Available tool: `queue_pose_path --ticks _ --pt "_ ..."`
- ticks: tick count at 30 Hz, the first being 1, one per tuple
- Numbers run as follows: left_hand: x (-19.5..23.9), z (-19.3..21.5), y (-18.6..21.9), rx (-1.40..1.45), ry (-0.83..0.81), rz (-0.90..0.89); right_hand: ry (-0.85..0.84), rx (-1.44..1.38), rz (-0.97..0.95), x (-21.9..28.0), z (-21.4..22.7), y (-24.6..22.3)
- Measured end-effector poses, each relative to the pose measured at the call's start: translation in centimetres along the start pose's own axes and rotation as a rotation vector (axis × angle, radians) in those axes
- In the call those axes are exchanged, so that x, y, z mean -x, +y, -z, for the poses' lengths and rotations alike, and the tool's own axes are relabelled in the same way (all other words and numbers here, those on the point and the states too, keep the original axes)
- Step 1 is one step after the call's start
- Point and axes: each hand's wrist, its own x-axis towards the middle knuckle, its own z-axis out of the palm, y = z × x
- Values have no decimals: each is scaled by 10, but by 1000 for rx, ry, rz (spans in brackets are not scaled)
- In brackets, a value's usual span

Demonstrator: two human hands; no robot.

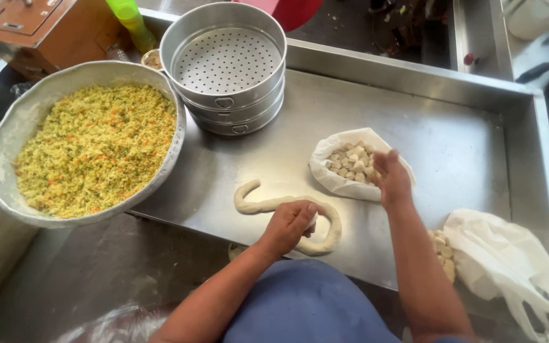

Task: The person rolls a long piece of dough into a rope, pinches off small pieces, and shapes them into balls. The finished dough balls are placed into a white cloth-lined container on the stainless steel counter.

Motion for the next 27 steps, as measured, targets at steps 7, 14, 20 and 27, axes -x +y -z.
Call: queue_pose_path --ticks 7,14,20,27 --pt "0 -2 13 -35 45 -143 -505 912 870 175 -73 -34" --pt "-1 7 11 -188 -322 13 -501 1028 999 192 -85 -78" --pt "0 12 2 -36 -405 9 -547 934 984 193 -86 -70" --pt "-5 -10 -16 147 -120 -69 -274 625 671 164 -79 -25"
